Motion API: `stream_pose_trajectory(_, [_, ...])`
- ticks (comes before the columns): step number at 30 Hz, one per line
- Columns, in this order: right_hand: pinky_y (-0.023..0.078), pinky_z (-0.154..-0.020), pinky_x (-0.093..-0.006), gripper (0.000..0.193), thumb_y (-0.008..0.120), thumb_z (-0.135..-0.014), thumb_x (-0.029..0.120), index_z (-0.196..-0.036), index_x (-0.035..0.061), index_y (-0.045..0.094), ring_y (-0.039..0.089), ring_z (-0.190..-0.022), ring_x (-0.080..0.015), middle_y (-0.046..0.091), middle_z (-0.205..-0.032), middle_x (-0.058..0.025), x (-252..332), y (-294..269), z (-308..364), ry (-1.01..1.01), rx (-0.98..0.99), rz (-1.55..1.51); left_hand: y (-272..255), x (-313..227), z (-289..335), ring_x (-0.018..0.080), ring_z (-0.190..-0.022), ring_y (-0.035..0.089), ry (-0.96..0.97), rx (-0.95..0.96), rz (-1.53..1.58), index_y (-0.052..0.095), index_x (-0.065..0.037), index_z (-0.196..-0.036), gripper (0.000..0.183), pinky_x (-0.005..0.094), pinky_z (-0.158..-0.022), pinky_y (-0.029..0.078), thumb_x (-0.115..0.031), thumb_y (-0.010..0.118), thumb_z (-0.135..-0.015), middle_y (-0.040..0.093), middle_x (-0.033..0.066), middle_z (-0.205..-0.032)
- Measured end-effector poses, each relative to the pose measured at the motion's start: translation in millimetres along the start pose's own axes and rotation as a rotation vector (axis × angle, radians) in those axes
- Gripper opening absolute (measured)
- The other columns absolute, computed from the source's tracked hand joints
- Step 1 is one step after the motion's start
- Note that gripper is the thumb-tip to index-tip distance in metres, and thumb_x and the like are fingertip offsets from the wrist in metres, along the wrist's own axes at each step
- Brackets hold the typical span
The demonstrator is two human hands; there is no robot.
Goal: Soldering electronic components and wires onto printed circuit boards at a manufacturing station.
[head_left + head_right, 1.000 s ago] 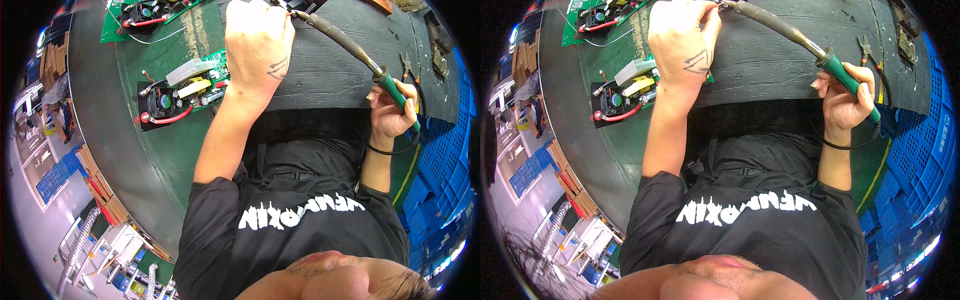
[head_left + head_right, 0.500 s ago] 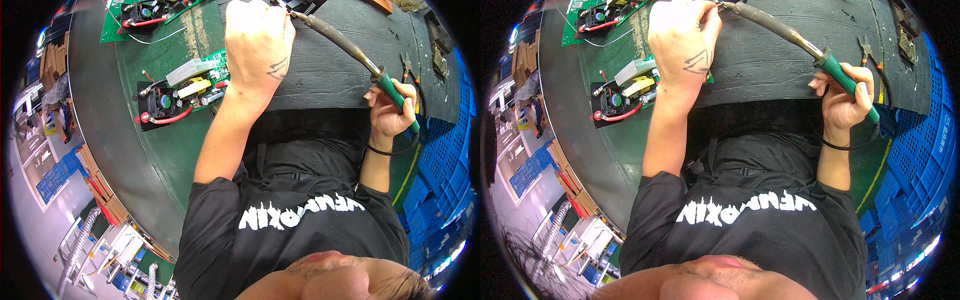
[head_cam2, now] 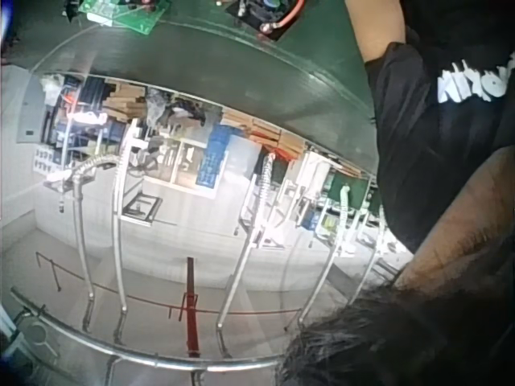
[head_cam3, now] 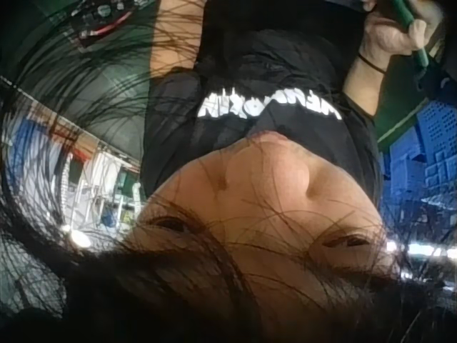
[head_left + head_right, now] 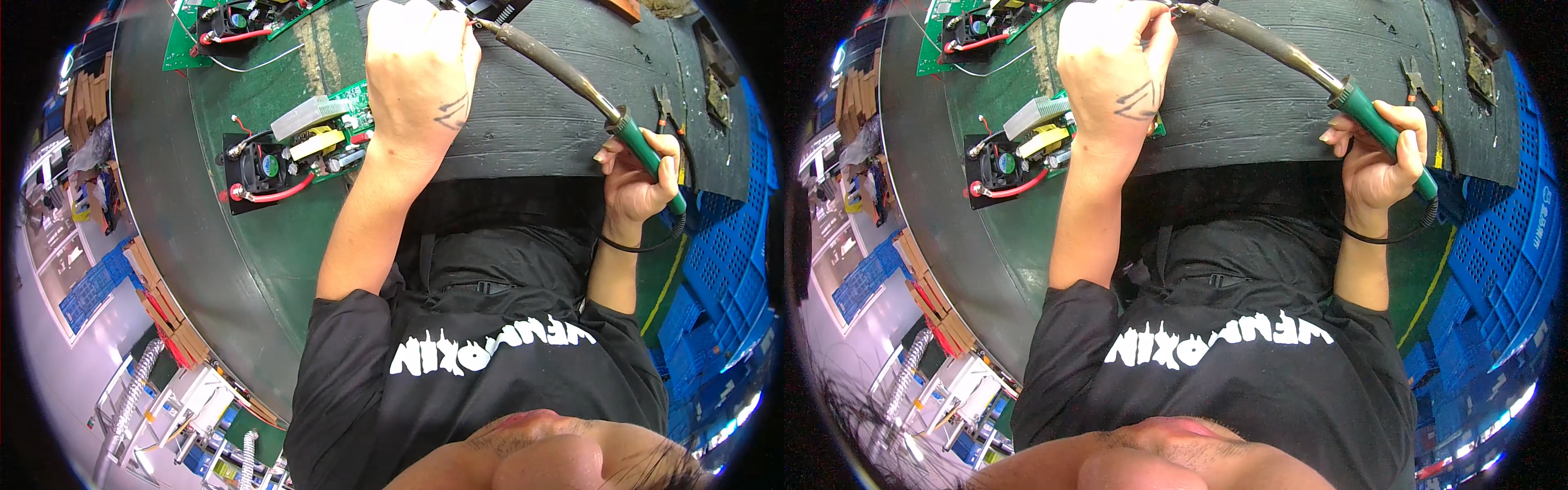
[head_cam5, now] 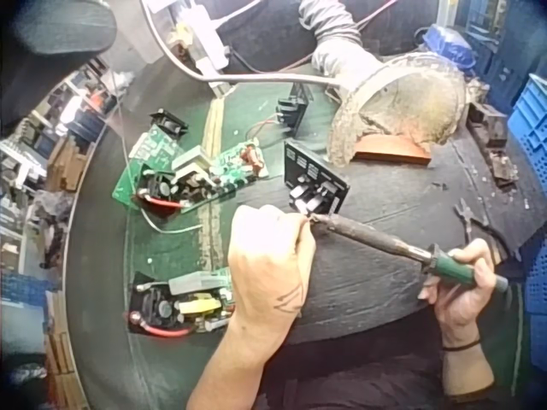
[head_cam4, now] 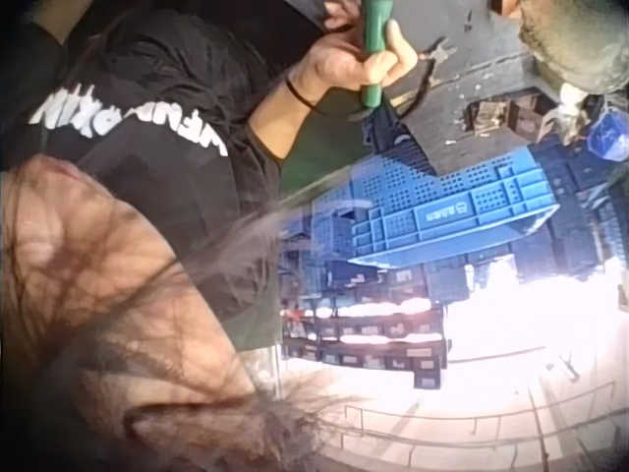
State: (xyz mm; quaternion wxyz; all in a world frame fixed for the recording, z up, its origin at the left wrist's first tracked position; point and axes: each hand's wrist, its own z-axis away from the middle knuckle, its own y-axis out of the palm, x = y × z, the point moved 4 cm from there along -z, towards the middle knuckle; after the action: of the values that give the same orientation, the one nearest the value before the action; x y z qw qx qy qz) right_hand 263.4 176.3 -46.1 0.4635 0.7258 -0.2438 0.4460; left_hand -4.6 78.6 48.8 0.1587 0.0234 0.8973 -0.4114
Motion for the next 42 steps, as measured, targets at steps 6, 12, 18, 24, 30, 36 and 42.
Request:
stream_pose_trajectory(6, [0.054,-0.054,-0.0359,0.045,0.041,-0.104,0.037,-0.12,-0.0001,0.061,0.069,-0.062,-0.0352,0.072,-0.088,-0.0322,0.2,-1.4,-0.4,0.021,0.007,-0.057,-1.7,-0.2,0.3,0.0357,-0.082,0.057,-0.019,0.026,0.009,0.068,-0.001,-0.091,0.013,0.0448,-0.076,0.047,0.0,0.075,-0.08,0.062,0.0163,-0.083])
stream_pose_trajectory(12, [0.056,-0.054,-0.0363,0.046,0.041,-0.104,0.037,-0.121,-0.0009,0.061,0.072,-0.064,-0.0372,0.073,-0.093,-0.0331,0.3,-2.2,0.7,0.033,0.0,-0.112,-1.5,0.5,0.8,0.0358,-0.082,0.057,-0.022,0.023,0.009,0.068,-0.002,-0.09,0.013,0.0448,-0.076,0.047,0.0,0.075,-0.08,0.062,0.0161,-0.082])
stream_pose_trajectory(18, [0.056,-0.055,-0.0369,0.046,0.04,-0.103,0.036,-0.12,-0.0013,0.061,0.071,-0.064,-0.0366,0.073,-0.093,-0.0332,0.4,-2.8,0.6,0.026,0.019,-0.083,-0.8,0.5,0.6,0.0358,-0.081,0.057,-0.006,0.01,0.008,0.068,-0.002,-0.09,0.013,0.0448,-0.076,0.048,0.0,0.075,-0.079,0.062,0.0161,-0.082])
stream_pose_trajectory(24, [0.057,-0.056,-0.0375,0.045,0.041,-0.103,0.036,-0.119,-0.0017,0.061,0.071,-0.063,-0.0358,0.073,-0.091,-0.0331,-0.1,-1.9,0.6,0.006,0.022,-0.049,-2.5,-1.0,-0.6,0.0361,-0.081,0.056,-0.021,0.018,0.006,0.067,-0.002,-0.089,0.013,0.0452,-0.075,0.047,0.0,0.075,-0.079,0.06,0.0163,-0.081])
stream_pose_trajectory(30, [0.056,-0.056,-0.0379,0.044,0.042,-0.104,0.035,-0.119,-0.0014,0.061,0.07,-0.063,-0.0356,0.073,-0.09,-0.033,-0.3,-1.5,-0.2,-0.008,0.028,-0.034,0.7,2.1,1.2,0.0363,-0.081,0.056,0.005,-0.002,0.0,0.067,-0.002,-0.089,0.012,0.0453,-0.075,0.047,0.0,0.075,-0.079,0.06,0.0165,-0.082])
stream_pose_trajectory(36, [0.056,-0.057,-0.0371,0.045,0.042,-0.104,0.036,-0.12,-0.0013,0.061,0.071,-0.063,-0.036,0.073,-0.091,-0.0328,-1.1,-0.9,0.3,0.004,0.033,-0.057,3.1,5.2,4.1,0.0363,-0.081,0.056,0.01,-0.007,-0.001,0.067,-0.002,-0.088,0.011,0.0454,-0.076,0.047,0.0,0.075,-0.08,0.061,0.0165,-0.082])
stream_pose_trajectory(42, [0.056,-0.057,-0.0375,0.046,0.043,-0.104,0.037,-0.121,-0.0015,0.062,0.07,-0.063,-0.0364,0.073,-0.091,-0.033,-1.3,-2.2,0.2,0.011,0.035,-0.068,1.1,2.9,3.6,0.0362,-0.081,0.057,-0.015,0.021,-0.001,0.067,-0.002,-0.088,0.011,0.0454,-0.076,0.047,0.0,0.074,-0.08,0.061,0.0166,-0.082])
